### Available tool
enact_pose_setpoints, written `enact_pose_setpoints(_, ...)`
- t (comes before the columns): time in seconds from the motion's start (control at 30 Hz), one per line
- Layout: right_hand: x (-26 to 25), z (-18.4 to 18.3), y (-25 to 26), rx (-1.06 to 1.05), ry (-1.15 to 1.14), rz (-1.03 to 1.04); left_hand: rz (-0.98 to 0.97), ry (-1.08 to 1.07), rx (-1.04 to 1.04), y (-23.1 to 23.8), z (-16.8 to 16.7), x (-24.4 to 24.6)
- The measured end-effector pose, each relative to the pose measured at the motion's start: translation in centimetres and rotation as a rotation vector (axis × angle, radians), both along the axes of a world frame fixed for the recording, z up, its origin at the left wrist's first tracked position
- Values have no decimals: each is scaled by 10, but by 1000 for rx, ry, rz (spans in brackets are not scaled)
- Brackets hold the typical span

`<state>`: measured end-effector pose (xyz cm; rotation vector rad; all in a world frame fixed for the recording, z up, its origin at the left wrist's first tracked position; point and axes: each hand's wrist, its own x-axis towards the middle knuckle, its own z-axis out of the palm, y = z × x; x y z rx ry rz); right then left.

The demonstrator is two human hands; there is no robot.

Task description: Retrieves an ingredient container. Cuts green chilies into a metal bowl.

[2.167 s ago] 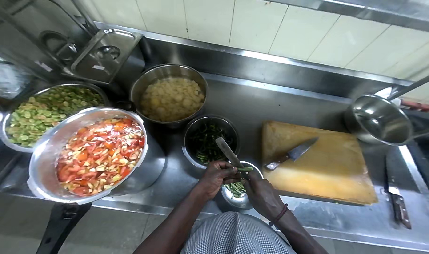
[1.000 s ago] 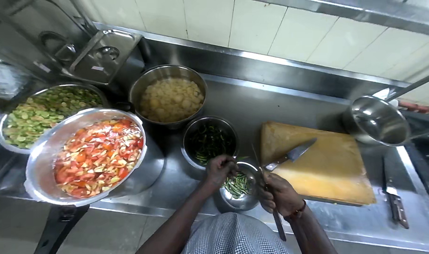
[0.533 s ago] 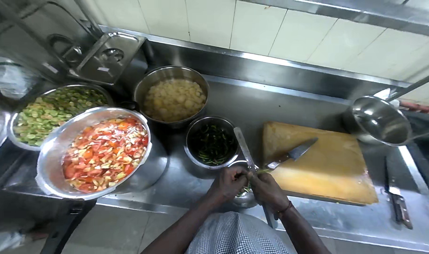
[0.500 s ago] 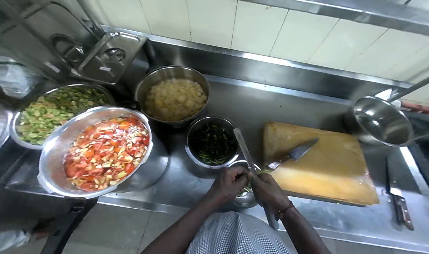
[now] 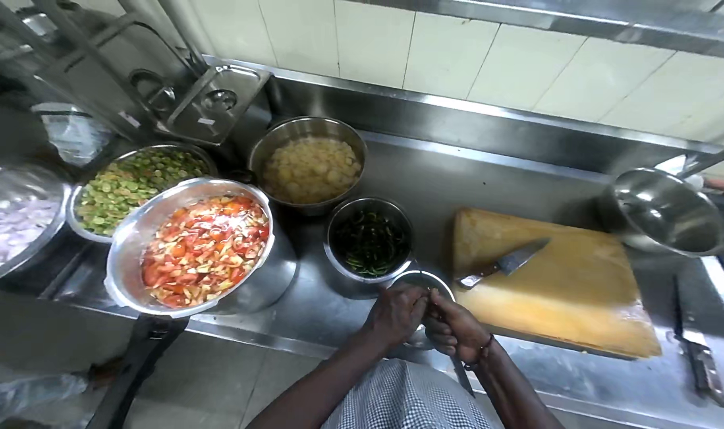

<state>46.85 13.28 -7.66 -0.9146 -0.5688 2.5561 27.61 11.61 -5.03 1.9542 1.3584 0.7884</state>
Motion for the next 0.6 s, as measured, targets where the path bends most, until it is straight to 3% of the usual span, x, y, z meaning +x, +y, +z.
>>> enact_pose_setpoints(0.2,7,7,-6,61,185,20,78,195,-265,11,4,-17)
enact_pose_setpoints(0.43,7,6,-9,-9,35,0,-41,296,-225,8,0,-19)
enact_pose_setpoints(0.53,9,10,-13,29,-99,-17,97,176,-207,3,20,-27)
enact_pose_setpoints(0.6,11,15,-15,31,-215,-61,204,-52,-74,-4,48,-36)
